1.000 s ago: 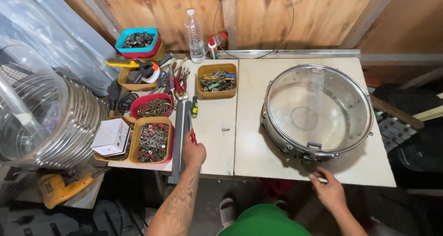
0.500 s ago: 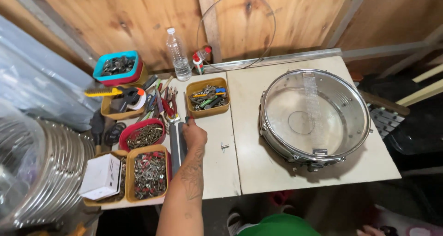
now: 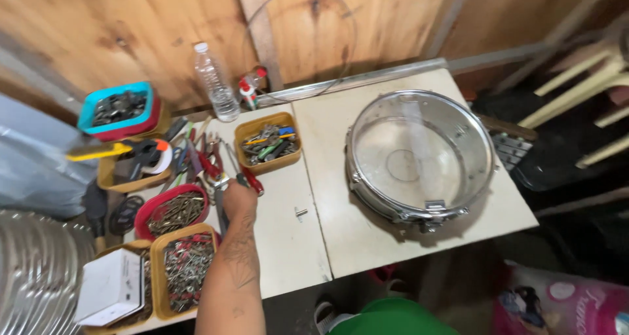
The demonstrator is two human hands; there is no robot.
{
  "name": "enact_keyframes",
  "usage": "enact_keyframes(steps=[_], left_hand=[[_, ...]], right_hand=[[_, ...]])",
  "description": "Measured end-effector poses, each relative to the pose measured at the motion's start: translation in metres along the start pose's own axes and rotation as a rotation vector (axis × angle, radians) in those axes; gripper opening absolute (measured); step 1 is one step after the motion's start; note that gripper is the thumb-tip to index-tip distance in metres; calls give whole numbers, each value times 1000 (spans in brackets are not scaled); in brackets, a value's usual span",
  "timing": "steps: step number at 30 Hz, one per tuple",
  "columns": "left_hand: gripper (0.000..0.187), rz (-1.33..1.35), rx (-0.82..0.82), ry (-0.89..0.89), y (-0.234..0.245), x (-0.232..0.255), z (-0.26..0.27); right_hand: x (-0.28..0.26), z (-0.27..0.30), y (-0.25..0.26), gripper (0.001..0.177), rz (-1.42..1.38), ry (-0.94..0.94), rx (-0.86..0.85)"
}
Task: The person uses a screwdriver to tighten the tension rods on a snare drum. They rotate the drum to access different sides and adjust the hardware. The person also handles a metal snare strainer and a drum key during the process.
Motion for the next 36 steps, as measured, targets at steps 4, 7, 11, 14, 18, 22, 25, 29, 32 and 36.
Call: enact_keyframes(steps=[4,7,11,14,18,22,25,29,32,36], left_hand=[[61,-42,-71,135,13,4,24],[66,63,52,174,29,2,39],[17,488,-12,352,36,-12,64],[13,704,-112,386,47,-14,91],[22,871,-192,328,58,-20,137],[37,1004,-278,318,64,-7,213],[55,1102,-428,327,19,-15,255],[46,1161,-630,303,-44,-7,307],[44,1146,-732,258,-70,7,337],[37,1058,-712,245,-49,39,358]], right_hand=[[-8,-40,-21,50,-1,-19,32],[-114,-25,-23,53,29,90,40],[-215,12,-43,43,-572,-13,-133],[-251,11,-62,41,-860,-76,-206],[-279,1,-67,61,-984,-104,-129],[-303,-17,-44,52,-252,238,35],[-306,-27,-54,56,-221,249,20],[-292,-64,-82,65,-308,173,39],[-289,-70,-88,68,-376,182,82],[-317,-24,-72,38,-604,254,58]])
Point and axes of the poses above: each hand's wrist, its own z-axis away from the middle knuckle, its own y-axis out of the back of the hand, x = y × z, the point moved 9 cm from there along -z, towards the middle knuckle, and after that the axes turned 14 degrees about -z, right-handed, at the moved point
